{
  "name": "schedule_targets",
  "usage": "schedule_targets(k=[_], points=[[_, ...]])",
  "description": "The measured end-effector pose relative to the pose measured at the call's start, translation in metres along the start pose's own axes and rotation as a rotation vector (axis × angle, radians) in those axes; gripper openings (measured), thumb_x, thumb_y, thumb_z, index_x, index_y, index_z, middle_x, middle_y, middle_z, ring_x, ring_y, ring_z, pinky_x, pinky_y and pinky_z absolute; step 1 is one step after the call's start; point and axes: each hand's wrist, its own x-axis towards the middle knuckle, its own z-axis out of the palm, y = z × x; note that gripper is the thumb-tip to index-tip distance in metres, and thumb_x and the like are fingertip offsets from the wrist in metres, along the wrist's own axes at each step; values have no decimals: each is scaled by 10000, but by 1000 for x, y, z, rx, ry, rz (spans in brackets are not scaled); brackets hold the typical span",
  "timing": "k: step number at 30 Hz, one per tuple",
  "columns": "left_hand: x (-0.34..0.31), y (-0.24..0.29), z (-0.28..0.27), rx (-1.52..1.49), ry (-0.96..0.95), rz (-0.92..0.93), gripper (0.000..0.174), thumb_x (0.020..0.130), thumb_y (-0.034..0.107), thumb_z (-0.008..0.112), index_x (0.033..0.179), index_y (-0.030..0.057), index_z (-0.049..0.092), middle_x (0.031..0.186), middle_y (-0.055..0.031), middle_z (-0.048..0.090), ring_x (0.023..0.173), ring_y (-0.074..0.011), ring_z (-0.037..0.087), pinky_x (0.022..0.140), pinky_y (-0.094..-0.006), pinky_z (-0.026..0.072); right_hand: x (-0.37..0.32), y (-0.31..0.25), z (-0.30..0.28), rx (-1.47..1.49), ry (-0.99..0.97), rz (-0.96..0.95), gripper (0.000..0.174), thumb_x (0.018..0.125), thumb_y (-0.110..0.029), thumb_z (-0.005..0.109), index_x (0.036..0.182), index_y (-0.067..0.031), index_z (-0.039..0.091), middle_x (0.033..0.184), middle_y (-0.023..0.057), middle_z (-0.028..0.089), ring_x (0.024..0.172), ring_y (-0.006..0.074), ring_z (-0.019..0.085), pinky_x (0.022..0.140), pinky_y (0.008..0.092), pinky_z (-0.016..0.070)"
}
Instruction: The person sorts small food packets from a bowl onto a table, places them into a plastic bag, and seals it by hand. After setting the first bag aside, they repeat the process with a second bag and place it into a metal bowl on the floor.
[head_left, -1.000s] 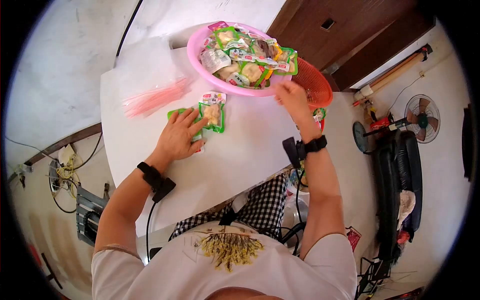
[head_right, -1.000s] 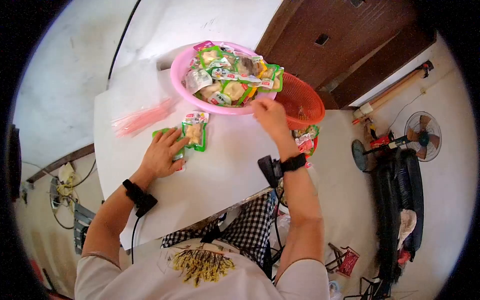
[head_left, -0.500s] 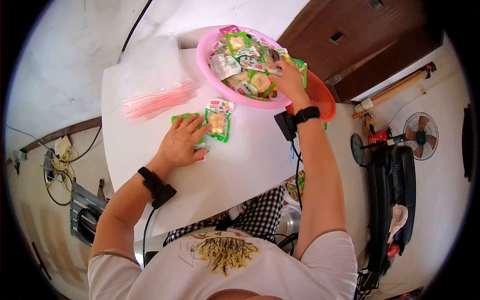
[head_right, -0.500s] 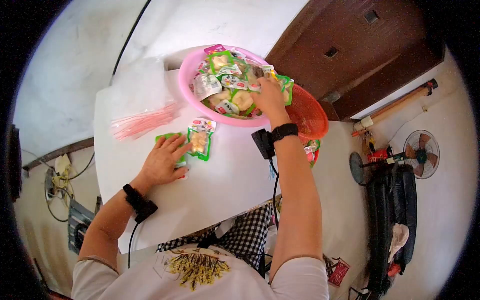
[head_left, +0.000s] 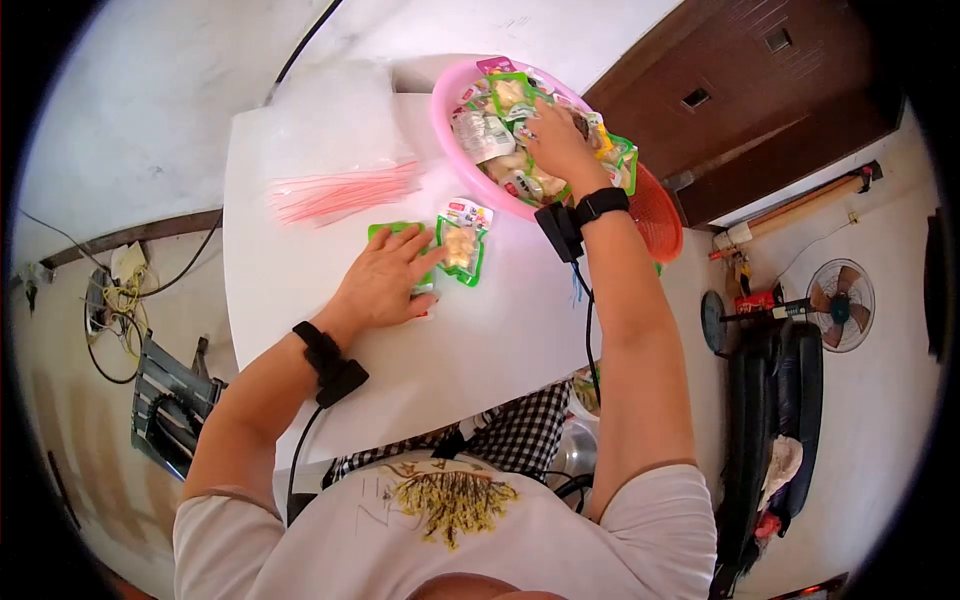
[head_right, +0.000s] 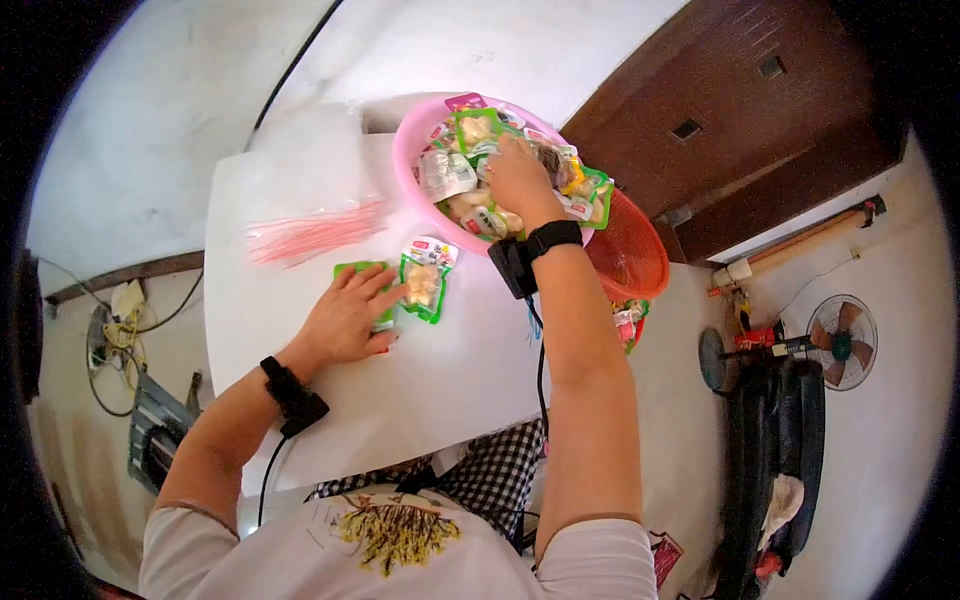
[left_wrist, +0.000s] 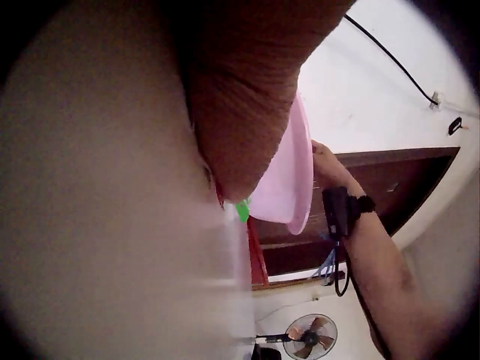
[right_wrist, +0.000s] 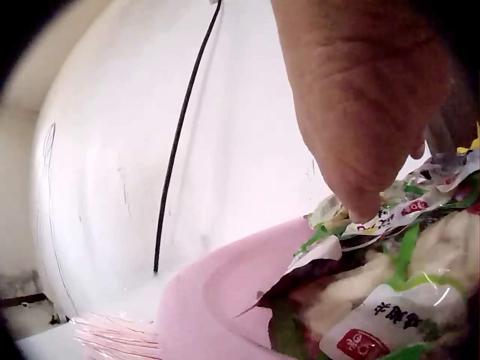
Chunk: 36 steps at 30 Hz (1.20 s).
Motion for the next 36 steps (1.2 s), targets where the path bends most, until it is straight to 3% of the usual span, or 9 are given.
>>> schedule_targets(k=[5, 8, 10, 17, 20, 22, 24, 30, 36], points=[[-2, -2, 5, 32, 37, 14, 668, 774, 356, 656, 1365, 114, 460, 1397, -174, 460, 1341, -329, 374, 1110, -493, 260, 13, -1, -18, 75, -70, 77, 339, 838, -137, 586, 1134, 25, 615, 1265, 216, 555, 1177, 356, 525, 1019, 406, 414], [0, -3, 6, 50, 39, 18, 660, 776, 360, 654, 1359, 118, 463, 1399, -168, 458, 1337, -322, 379, 1109, -487, 262, -9, -12, -43, 205, 435, -37, 282, 812, -142, 669, 1060, -9, 675, 1140, 207, 618, 1041, 327, 600, 915, 384, 475], [-1, -3, 5, 49, 41, 21, 641, 790, 377, 646, 1350, 126, 465, 1400, -156, 459, 1340, -303, 375, 1116, -472, 252, -27, -32, -78, 356, 533, 21, 218, 804, -101, 671, 1002, -12, 683, 1046, 174, 662, 989, 300, 634, 871, 372, 500], [-6, -18, 25, -98, 387, -33, 622, 827, 262, 588, 1391, 73, 406, 1364, -207, 471, 1251, -365, 449, 1072, -505, 309, -116, -79, -131, 714, 608, 105, 84, 813, 12, 677, 884, -14, 639, 843, 35, 637, 754, 75, 569, 687, 224, 469], [-4, -32, 33, -380, 502, -149, 557, 842, 149, 497, 1375, 22, 398, 1304, -240, 499, 1196, -392, 477, 1036, -460, 365, -150, -107, -126, 791, 484, 255, 93, 819, 18, 669, 885, -19, 615, 804, 28, 613, 746, 81, 561, 686, 234, 469], [-3, -32, 31, -530, 507, -251, 542, 845, 131, 472, 1365, 0, 397, 1275, -254, 515, 1172, -404, 492, 1016, -436, 394, -164, -114, -115, 539, 502, 113, 116, 799, 29, 659, 877, -35, 602, 820, 73, 610, 730, 191, 594, 683, 295, 491], [-1, -36, 35, -519, 555, -264, 528, 839, 121, 463, 1347, -11, 414, 1239, -259, 537, 1141, -407, 512, 1001, -428, 411, -177, -118, -102, 390, 475, 13, 120, 784, 30, 656, 867, -38, 605, 855, 104, 617, 732, 264, 608, 682, 332, 499], [1, -32, 31, -383, 537, -292, 480, 821, 102, 448, 1284, -19, 487, 1158, -246, 583, 1093, -393, 548, 985, -428, 427, -241, -143, -36, 418, 63, -64, 152, 755, -18, 630, 905, -21, 609, 1088, 175, 595, 1068, 355, 554, 897, 431, 479], [0, -34, 33, -359, 504, -273, 472, 827, 101, 451, 1285, -10, 487, 1184, -228, 575, 1112, -373, 539, 985, -421, 429, -285, -158, -23, 608, -53, 112, 342, 762, -40, 635, 1102, -18, 605, 1274, 207, 506, 1170, 379, 503, 985, 428, 441]])
